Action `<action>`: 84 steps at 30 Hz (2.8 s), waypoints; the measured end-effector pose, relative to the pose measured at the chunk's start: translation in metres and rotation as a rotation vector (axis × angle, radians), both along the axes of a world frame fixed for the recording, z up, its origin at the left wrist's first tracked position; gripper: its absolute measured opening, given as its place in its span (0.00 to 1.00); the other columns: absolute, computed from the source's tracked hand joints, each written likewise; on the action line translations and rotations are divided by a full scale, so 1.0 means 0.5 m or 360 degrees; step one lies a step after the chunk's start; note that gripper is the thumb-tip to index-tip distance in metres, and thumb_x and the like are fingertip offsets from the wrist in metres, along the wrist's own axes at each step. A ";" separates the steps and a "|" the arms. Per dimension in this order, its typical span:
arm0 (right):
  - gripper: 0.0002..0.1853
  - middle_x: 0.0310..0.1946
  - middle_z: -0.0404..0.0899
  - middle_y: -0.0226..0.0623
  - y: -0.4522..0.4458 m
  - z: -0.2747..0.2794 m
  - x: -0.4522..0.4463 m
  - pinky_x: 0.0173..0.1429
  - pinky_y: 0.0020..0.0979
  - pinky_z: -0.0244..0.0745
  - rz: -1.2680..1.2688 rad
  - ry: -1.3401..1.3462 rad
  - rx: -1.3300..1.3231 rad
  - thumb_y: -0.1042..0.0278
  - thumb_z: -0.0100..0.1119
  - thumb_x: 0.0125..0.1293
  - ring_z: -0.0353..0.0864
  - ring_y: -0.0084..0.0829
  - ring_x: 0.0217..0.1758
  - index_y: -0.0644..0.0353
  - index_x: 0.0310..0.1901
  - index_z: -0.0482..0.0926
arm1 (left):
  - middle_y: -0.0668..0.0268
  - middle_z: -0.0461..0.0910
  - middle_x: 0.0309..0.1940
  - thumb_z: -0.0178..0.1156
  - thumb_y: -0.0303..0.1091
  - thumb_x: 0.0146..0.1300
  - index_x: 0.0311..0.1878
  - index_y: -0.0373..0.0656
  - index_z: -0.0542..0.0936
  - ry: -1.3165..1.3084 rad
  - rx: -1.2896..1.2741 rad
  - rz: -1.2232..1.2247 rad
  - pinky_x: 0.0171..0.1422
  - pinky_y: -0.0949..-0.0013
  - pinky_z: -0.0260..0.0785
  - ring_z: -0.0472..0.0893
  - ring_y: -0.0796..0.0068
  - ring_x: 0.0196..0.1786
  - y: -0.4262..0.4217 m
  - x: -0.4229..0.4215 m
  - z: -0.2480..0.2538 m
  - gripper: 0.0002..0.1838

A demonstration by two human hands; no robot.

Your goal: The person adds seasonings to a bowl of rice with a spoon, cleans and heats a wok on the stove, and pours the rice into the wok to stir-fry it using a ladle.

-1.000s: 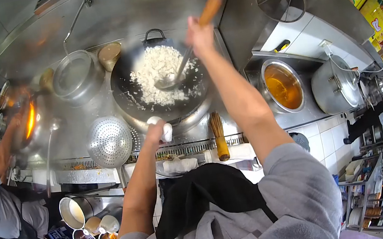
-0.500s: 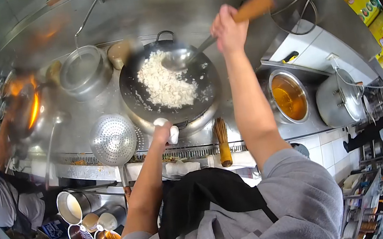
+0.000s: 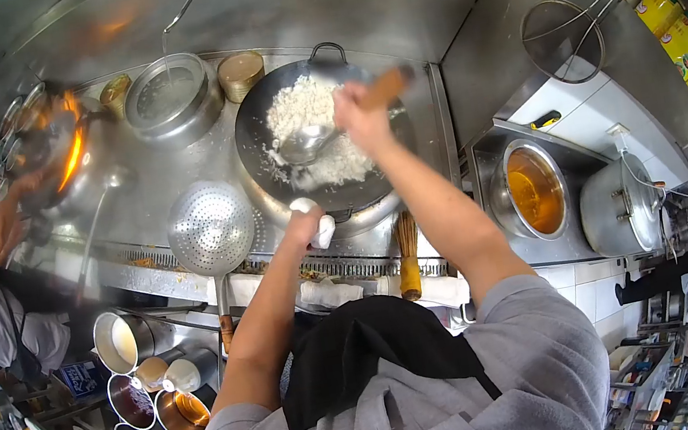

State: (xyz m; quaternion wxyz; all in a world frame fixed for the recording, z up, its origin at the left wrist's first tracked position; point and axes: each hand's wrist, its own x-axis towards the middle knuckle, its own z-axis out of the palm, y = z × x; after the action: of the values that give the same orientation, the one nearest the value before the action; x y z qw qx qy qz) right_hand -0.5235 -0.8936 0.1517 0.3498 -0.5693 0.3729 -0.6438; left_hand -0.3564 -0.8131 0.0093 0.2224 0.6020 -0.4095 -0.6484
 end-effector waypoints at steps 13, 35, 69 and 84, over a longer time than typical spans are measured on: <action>0.14 0.13 0.66 0.22 -0.140 0.147 -0.058 0.18 0.25 0.60 -0.0411 0.0125 0.0241 0.63 0.63 0.62 0.63 0.18 0.13 0.57 0.23 0.71 | 0.59 0.77 0.39 0.56 0.44 0.57 0.54 0.43 0.67 -0.0077 0.0095 -0.0031 0.28 0.54 0.71 0.79 0.62 0.33 0.002 0.001 -0.021 0.25; 0.16 0.11 0.63 0.25 -0.130 0.184 -0.054 0.14 0.24 0.58 -0.0329 -0.0286 0.0095 0.67 0.60 0.64 0.63 0.21 0.10 0.54 0.22 0.65 | 0.58 0.78 0.30 0.56 0.41 0.56 0.42 0.38 0.75 -0.0014 -0.0140 0.0275 0.26 0.58 0.69 0.79 0.65 0.27 0.011 -0.015 -0.021 0.17; 0.13 0.12 0.67 0.32 0.007 0.228 -0.067 0.17 0.31 0.67 -0.0234 -0.0340 -0.0240 0.65 0.59 0.66 0.67 0.26 0.11 0.60 0.29 0.68 | 0.61 0.77 0.38 0.55 0.26 0.56 0.52 0.37 0.71 0.0641 -0.0155 0.0396 0.41 0.65 0.72 0.78 0.69 0.38 0.251 0.114 -0.143 0.18; 0.11 0.17 0.62 0.27 0.062 0.274 -0.044 0.24 0.29 0.62 -0.0093 -0.0410 -0.0225 0.64 0.55 0.69 0.61 0.22 0.18 0.59 0.32 0.69 | 0.57 0.79 0.38 0.57 0.27 0.54 0.47 0.33 0.74 0.0379 -0.0208 0.0149 0.36 0.64 0.72 0.80 0.67 0.35 0.277 0.131 -0.062 0.16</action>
State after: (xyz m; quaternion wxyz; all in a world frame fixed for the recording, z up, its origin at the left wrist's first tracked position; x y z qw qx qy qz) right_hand -0.5456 -0.8626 0.2887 0.3349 -0.4939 0.2951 -0.7462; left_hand -0.2907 -0.6745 -0.0217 0.3380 0.5234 -0.3931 -0.6762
